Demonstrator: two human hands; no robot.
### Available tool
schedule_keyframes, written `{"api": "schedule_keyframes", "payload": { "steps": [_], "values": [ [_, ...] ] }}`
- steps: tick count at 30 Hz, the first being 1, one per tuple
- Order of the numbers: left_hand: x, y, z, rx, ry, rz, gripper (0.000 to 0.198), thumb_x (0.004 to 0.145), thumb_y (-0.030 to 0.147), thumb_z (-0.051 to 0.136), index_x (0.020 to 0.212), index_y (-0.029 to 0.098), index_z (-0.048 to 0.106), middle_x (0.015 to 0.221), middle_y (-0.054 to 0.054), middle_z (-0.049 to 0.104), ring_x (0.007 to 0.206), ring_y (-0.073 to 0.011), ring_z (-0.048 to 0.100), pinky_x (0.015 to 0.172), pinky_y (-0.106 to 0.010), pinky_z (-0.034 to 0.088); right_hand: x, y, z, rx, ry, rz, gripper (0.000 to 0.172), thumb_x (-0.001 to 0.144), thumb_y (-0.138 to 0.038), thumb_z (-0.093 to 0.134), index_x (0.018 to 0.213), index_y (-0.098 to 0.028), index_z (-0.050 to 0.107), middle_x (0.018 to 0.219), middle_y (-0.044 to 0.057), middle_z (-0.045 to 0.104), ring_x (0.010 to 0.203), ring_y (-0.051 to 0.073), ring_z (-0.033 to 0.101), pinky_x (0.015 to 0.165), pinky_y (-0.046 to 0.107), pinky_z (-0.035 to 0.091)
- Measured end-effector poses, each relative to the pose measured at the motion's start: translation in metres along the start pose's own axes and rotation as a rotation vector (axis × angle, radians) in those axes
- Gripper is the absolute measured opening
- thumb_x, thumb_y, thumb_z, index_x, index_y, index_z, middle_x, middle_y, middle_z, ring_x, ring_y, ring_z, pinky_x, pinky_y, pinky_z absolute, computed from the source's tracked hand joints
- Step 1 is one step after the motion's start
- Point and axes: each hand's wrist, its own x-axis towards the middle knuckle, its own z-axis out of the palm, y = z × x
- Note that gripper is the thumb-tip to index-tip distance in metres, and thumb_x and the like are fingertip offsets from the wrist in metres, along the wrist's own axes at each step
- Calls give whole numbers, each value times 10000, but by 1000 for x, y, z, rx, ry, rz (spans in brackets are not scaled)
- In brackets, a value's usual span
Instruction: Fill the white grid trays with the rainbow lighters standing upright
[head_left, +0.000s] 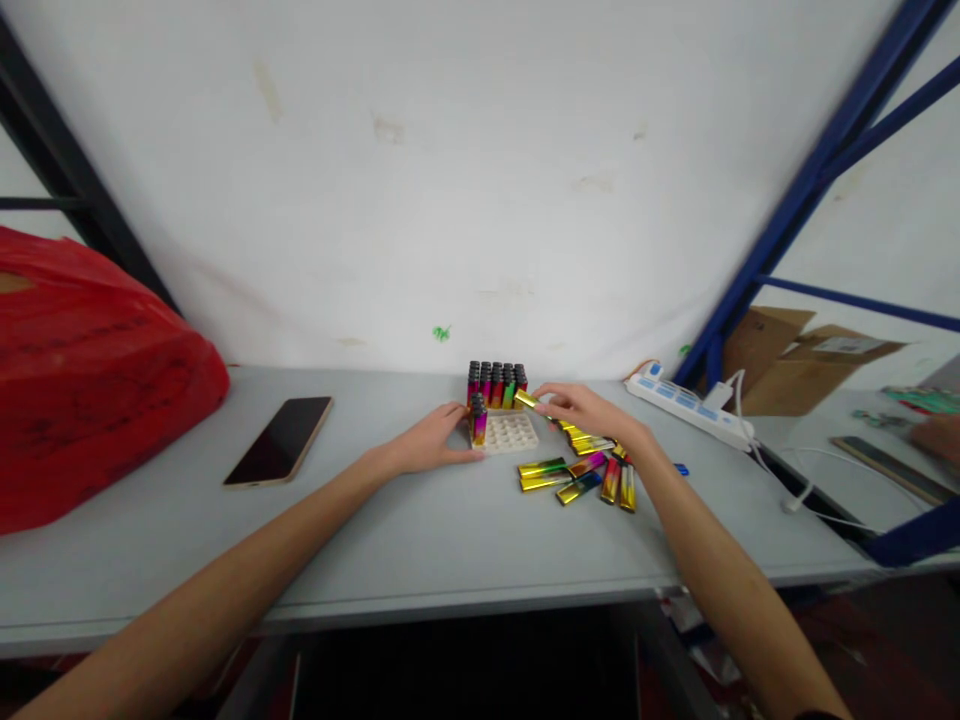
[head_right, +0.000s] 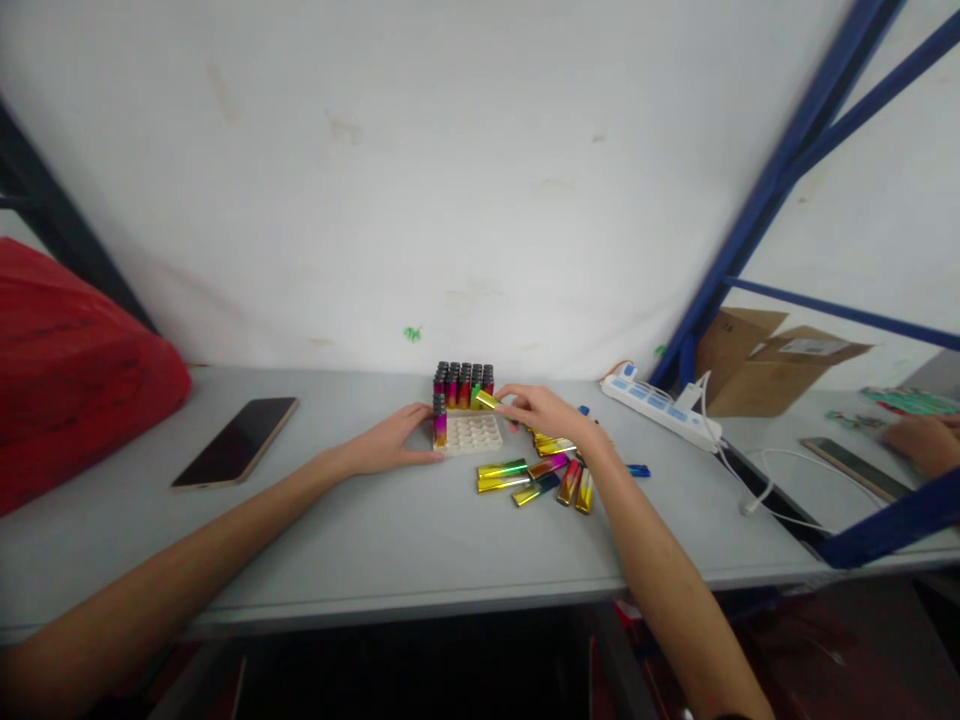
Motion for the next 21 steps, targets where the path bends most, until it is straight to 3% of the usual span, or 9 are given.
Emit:
{"api": "schedule_keyframes", "payload": {
  "steps": [2,6,10,14,16,18,21],
  "values": [
    [0,0,0,-4,-2,-2,740,828,696,738,1316,154,617,1350,-166,646,1271,-375,617,1131,-471,484,6,-1,7,64,132,13,548,996,-624,529,1223,-170,737,626,-26,601,572,152,494,578,268,372],
    [0,0,0,-4,-2,6,728,827,682,747,1306,150,615,1329,-171,649,1250,-369,623,1123,-477,492,21,-3,32,283,331,43,536,851,-679,704,998,-167,768,636,-29,557,587,133,424,567,267,326],
    [0,-2,1,2,-1,13,737,834,693,737,1311,145,612,1333,-177,644,1258,-372,614,1131,-482,485,30,-9,57,568,442,80,570,813,-759,698,775,-193,643,670,-24,547,646,138,454,599,266,383],
    [-1,-4,1,18,-1,19,763,837,715,725,1342,157,596,1349,-170,634,1276,-363,606,1147,-471,475,29,-18,68,736,330,40,560,871,-780,627,831,-224,574,705,-25,557,638,143,505,601,274,446],
    [-1,-4,1,25,1,20,760,841,723,715,1341,164,599,1352,-166,635,1278,-363,607,1147,-463,475,26,-24,69,807,231,27,538,875,-774,635,906,-242,557,681,-53,509,563,124,452,541,263,427],
    [-1,-3,1,30,-3,18,755,847,719,712,1346,164,595,1362,-169,632,1284,-367,602,1150,-470,470,25,-27,70,822,184,56,542,861,-780,653,938,-257,535,632,-90,397,486,95,312,454,230,318],
    [-2,-2,1,29,-11,23,739,862,711,705,1351,170,586,1374,-166,629,1294,-361,595,1155,-469,461,26,-30,74,771,179,164,639,843,-883,551,815,-249,485,586,-102,245,469,82,168,423,227,159]
  ]
}}
